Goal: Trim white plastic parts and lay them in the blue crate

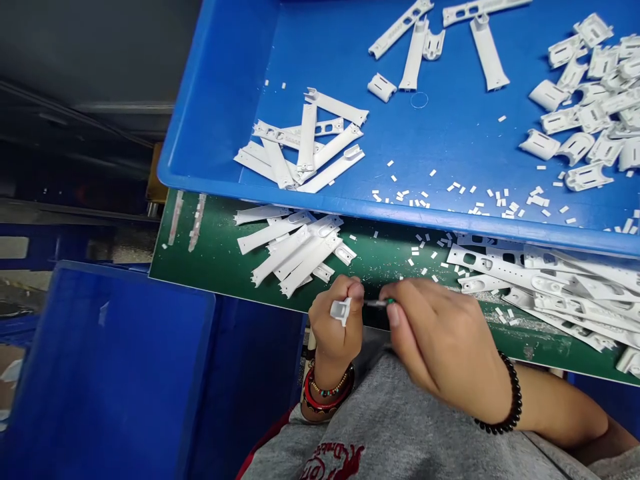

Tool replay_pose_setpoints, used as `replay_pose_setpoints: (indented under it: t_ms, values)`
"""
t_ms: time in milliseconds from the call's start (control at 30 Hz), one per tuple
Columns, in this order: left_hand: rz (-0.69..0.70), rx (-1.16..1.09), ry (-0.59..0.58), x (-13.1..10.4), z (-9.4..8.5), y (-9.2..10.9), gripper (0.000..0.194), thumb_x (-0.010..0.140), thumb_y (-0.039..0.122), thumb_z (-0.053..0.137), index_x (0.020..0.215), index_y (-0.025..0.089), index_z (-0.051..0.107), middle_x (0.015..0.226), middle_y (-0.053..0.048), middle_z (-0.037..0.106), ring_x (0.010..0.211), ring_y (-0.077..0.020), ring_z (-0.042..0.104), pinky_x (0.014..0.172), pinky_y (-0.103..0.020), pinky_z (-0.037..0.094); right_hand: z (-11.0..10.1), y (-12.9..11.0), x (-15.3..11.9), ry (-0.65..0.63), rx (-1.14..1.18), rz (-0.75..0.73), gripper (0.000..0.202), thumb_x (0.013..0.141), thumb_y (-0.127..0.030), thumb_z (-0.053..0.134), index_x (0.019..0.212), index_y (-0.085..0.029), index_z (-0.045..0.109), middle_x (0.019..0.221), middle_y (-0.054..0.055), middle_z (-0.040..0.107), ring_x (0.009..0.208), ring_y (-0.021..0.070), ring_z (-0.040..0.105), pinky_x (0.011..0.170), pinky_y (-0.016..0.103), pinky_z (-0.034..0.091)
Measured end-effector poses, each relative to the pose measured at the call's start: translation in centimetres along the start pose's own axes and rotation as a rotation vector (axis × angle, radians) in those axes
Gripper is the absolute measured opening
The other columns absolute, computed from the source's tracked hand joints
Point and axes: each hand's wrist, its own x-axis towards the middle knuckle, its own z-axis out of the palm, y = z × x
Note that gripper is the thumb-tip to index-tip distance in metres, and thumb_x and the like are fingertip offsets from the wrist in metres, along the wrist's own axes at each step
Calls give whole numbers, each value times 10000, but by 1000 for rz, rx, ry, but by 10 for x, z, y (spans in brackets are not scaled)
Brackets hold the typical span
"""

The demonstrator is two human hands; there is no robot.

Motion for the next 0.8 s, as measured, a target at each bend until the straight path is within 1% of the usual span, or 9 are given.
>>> replay_pose_setpoints:
  t_ms: [100, 200, 267, 367, 600, 667, 800]
  values:
    - [33, -15, 12, 1, 1, 0, 301, 1024, 261, 406, 729, 207, 432, 555, 60, 446, 444, -79, 402, 454, -233, 275, 0, -7, 2, -36, 35, -48, 347, 1065, -287, 282, 852, -166, 528, 612, -11, 549, 503, 101, 508, 489, 223, 374]
    - [53, -37, 8, 3, 1, 0, 287, 1019, 235, 405, 733, 209, 407, 560, 66, 428, 440, -73, 373, 443, -235, 249, 2, -9, 5, -36, -2, -62, 358, 1058, -364, 366, 785, -178, 504, 564, -31, 501, 471, 90, 484, 466, 215, 343]
    - [52, -51, -2, 4, 2, 1, 285, 1019, 232, 400, 736, 210, 399, 557, 69, 415, 435, -72, 360, 436, -232, 243, 4, -8, 7, -17, -36, -66, 369, 1052, -354, 395, 735, -186, 482, 538, -40, 475, 450, 84, 467, 457, 215, 324]
    - [64, -49, 12, 4, 4, 2, 286, 1020, 241, 393, 736, 214, 393, 548, 70, 404, 426, -73, 350, 431, -233, 238, 6, -5, 7, -16, -57, -81, 394, 1048, -350, 390, 692, -195, 460, 492, -55, 431, 400, 76, 421, 430, 221, 292]
    - [97, 1, -2, -1, 2, 2, 308, 1032, 261, 345, 730, 221, 388, 535, 64, 429, 427, -82, 360, 432, -242, 241, 6, -4, 5, -69, 8, -95, 423, 1048, -370, 362, 679, -194, 472, 448, -69, 406, 350, 64, 382, 398, 220, 269]
    - [101, -7, -5, -1, 2, 3, 312, 1030, 253, 345, 723, 222, 387, 532, 65, 425, 430, -84, 356, 435, -241, 252, 5, -4, 5, -84, 26, -105, 419, 1044, -368, 365, 680, -194, 479, 449, -67, 412, 353, 66, 395, 397, 225, 268]
    - [87, -58, 2, -6, 2, 3, 290, 1007, 214, 389, 717, 219, 402, 543, 60, 440, 450, -87, 384, 454, -247, 273, 2, -7, 3, -167, 101, -101, 377, 1032, -345, 378, 704, -199, 492, 467, -65, 432, 372, 75, 410, 411, 236, 270]
